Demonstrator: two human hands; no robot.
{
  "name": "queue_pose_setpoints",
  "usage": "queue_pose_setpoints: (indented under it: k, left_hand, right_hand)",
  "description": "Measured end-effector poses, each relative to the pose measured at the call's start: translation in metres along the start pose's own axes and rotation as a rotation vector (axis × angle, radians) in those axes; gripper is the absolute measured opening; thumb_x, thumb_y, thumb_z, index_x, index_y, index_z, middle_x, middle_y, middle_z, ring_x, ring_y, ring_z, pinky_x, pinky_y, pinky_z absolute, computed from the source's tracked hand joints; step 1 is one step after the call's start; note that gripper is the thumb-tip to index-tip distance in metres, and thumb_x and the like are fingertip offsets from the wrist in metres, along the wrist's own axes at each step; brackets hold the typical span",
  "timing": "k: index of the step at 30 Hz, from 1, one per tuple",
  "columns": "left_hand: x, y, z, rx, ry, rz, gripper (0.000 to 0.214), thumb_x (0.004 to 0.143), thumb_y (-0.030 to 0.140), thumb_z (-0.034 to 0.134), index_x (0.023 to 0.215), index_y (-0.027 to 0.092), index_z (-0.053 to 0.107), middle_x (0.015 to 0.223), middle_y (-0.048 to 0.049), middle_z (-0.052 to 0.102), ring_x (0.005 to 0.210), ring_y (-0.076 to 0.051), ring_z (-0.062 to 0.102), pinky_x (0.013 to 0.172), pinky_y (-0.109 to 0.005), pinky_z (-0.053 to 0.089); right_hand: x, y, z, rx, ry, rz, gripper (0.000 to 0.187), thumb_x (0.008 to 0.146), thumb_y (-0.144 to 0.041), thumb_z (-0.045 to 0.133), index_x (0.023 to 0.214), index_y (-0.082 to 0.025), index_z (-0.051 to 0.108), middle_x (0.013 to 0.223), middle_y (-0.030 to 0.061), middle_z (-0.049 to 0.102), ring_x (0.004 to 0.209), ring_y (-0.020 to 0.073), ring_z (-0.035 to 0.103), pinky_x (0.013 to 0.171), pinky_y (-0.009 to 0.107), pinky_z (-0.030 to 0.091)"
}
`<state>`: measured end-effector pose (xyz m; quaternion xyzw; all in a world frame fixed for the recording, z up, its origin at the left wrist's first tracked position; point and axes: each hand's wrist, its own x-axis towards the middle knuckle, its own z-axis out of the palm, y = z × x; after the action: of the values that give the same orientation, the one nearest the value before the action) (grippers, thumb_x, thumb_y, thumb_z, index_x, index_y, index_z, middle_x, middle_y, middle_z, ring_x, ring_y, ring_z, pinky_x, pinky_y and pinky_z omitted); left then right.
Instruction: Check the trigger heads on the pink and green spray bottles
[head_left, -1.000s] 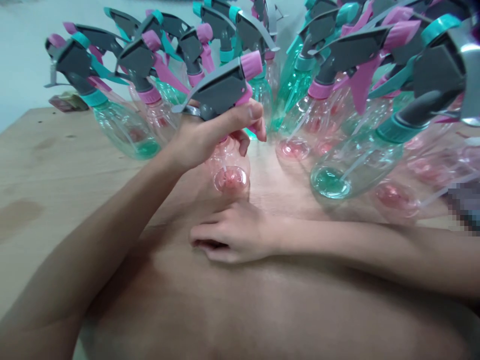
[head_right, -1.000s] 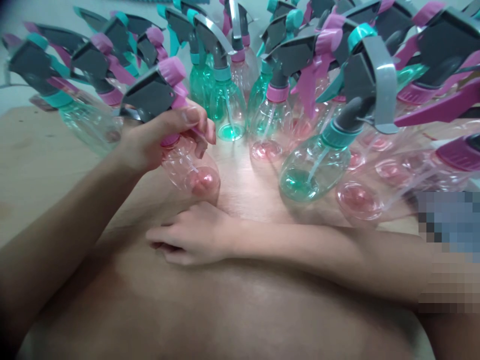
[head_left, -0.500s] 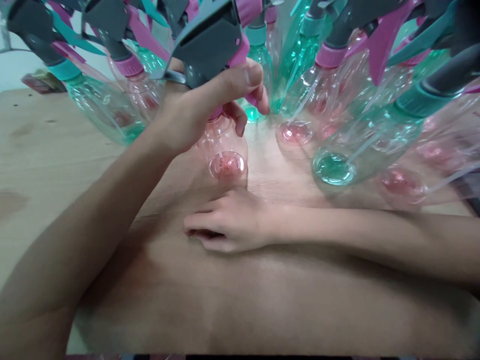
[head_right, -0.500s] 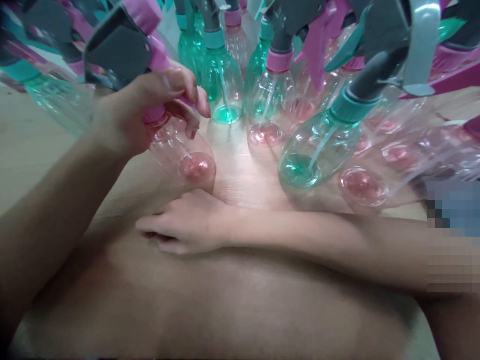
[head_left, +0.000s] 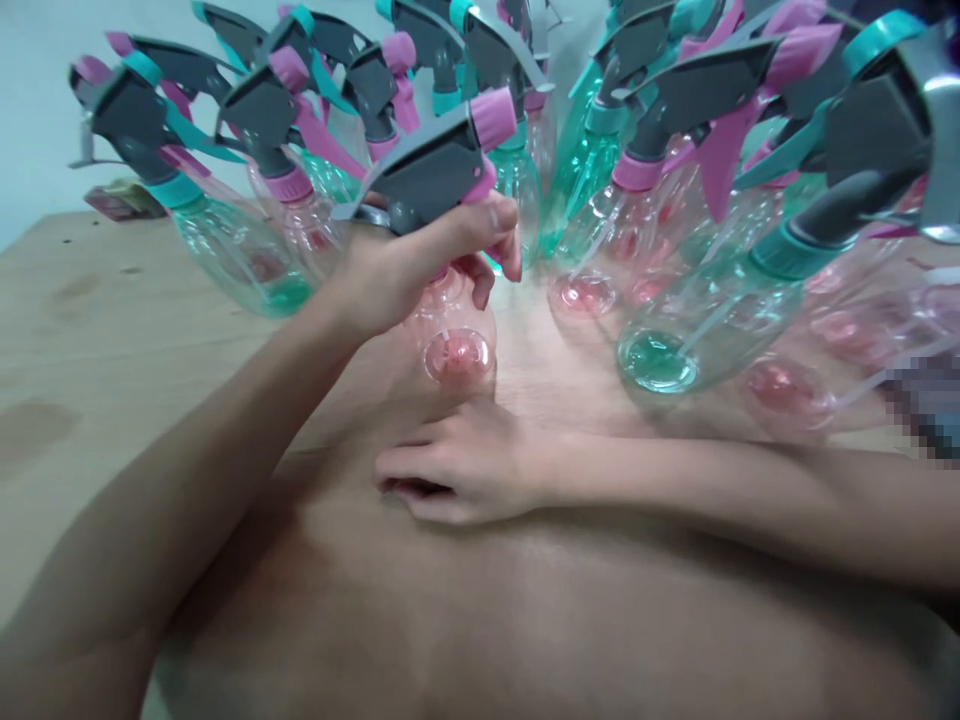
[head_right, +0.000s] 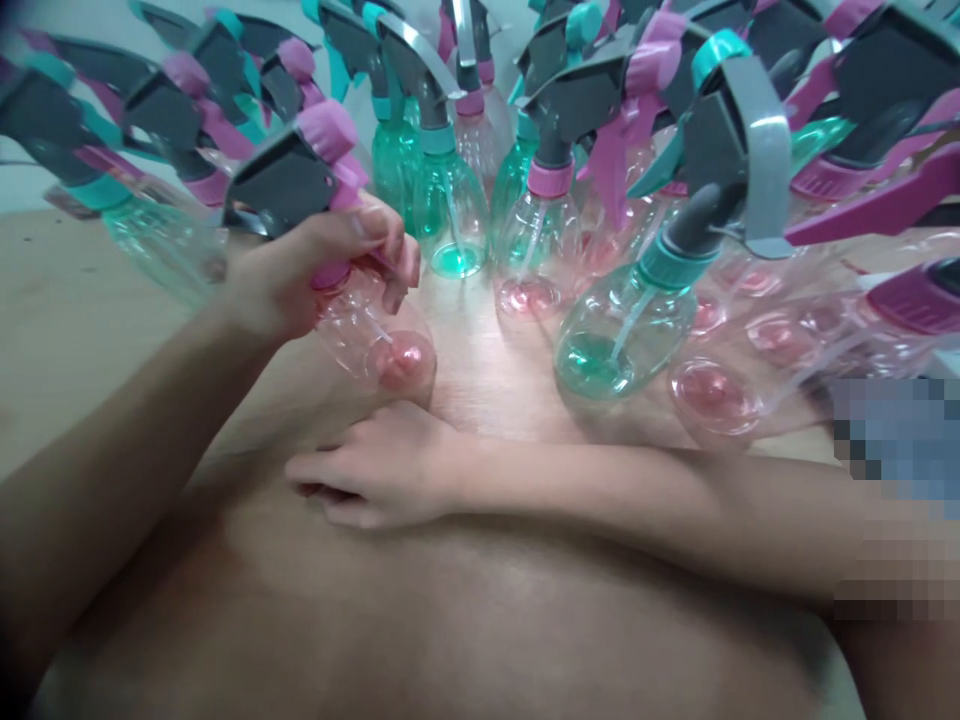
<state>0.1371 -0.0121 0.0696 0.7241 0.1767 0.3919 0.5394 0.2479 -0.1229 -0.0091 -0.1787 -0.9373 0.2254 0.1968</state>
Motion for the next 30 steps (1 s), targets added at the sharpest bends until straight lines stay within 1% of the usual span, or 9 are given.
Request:
queue_pose_setpoints:
  k: [2,4,6,8,13,16,18,22,30]
  left_hand:
    - [0.000,-0.001,0.001,-0.027,0.020,-0.009,0.032,0.086,0.045,0.083,0.069,0.022,0.069,0.059,-0.0010,0.061,0.060,-0.017,0.063,0.050,-0.030,0.050]
    - [-0.001,-0.001,0.001,-0.067,0.035,-0.067,0.035,0.080,0.047,0.087,0.065,0.023,0.066,0.053,0.0001,0.056,0.053,-0.016,0.058,0.046,-0.031,0.047]
    - [-0.003,-0.001,0.000,-0.097,0.051,-0.133,0.038,0.077,0.046,0.090,0.063,0.023,0.063,0.052,0.0006,0.053,0.051,-0.016,0.056,0.046,-0.032,0.046]
    - [-0.005,-0.001,-0.001,-0.100,0.070,-0.147,0.038,0.077,0.043,0.090,0.062,0.023,0.062,0.052,0.0013,0.052,0.051,-0.016,0.057,0.048,-0.033,0.047]
    - [-0.006,0.000,0.000,-0.055,0.081,-0.048,0.031,0.085,0.036,0.084,0.066,0.020,0.065,0.058,0.0011,0.058,0.052,-0.014,0.060,0.051,-0.030,0.051]
    - [-0.004,0.003,0.003,-0.016,0.067,-0.006,0.034,0.083,0.041,0.087,0.068,0.018,0.065,0.060,-0.0004,0.060,0.056,-0.015,0.064,0.050,-0.028,0.052]
    - [-0.003,0.005,0.003,0.009,0.055,-0.003,0.037,0.082,0.045,0.088,0.070,0.018,0.066,0.063,-0.0023,0.063,0.060,-0.017,0.067,0.051,-0.028,0.053]
    - [-0.004,0.006,0.001,0.059,-0.002,-0.005,0.034,0.089,0.046,0.083,0.076,0.017,0.070,0.073,-0.0056,0.071,0.064,-0.016,0.067,0.060,-0.030,0.058]
    - [-0.006,0.008,0.000,0.101,0.018,0.002,0.032,0.090,0.045,0.082,0.078,0.018,0.071,0.080,-0.0064,0.075,0.062,-0.015,0.067,0.064,-0.032,0.060]
  right_hand:
    - [0.000,0.001,0.002,0.014,0.008,-0.001,0.024,0.102,-0.027,0.049,0.114,-0.021,0.069,0.095,0.0036,0.078,0.078,0.0178,0.066,0.065,0.031,0.037]
    - [0.000,0.001,0.003,0.026,0.030,-0.016,0.023,0.103,-0.027,0.049,0.113,-0.020,0.069,0.096,0.0043,0.078,0.081,0.0183,0.066,0.068,0.032,0.040]
    - [0.000,0.002,0.004,0.033,0.050,-0.028,0.023,0.103,-0.027,0.049,0.112,-0.020,0.069,0.096,0.0044,0.078,0.082,0.0185,0.067,0.070,0.032,0.041]
    - [0.000,0.002,0.005,0.038,0.060,-0.033,0.022,0.103,-0.027,0.049,0.111,-0.020,0.069,0.095,0.0041,0.078,0.082,0.0181,0.067,0.070,0.031,0.042]
    - [0.002,0.004,0.010,0.006,0.092,-0.055,0.020,0.102,-0.027,0.051,0.109,-0.021,0.069,0.091,0.0029,0.076,0.080,0.0167,0.066,0.068,0.030,0.040]
    - [0.002,0.005,0.012,0.003,0.093,-0.045,0.020,0.102,-0.028,0.052,0.110,-0.021,0.069,0.092,0.0024,0.076,0.079,0.0168,0.065,0.066,0.031,0.040]
    - [0.002,0.005,0.013,0.004,0.089,-0.035,0.020,0.102,-0.029,0.053,0.111,-0.022,0.070,0.092,0.0022,0.077,0.078,0.0171,0.065,0.065,0.031,0.040]
    - [0.003,0.004,0.010,-0.009,0.079,-0.055,0.020,0.101,-0.026,0.053,0.108,-0.020,0.071,0.090,0.0024,0.076,0.078,0.0174,0.065,0.067,0.032,0.041]
    - [0.003,0.004,0.009,0.003,0.107,-0.071,0.019,0.100,-0.025,0.053,0.104,-0.020,0.071,0.092,0.0029,0.077,0.080,0.0161,0.065,0.070,0.030,0.043]
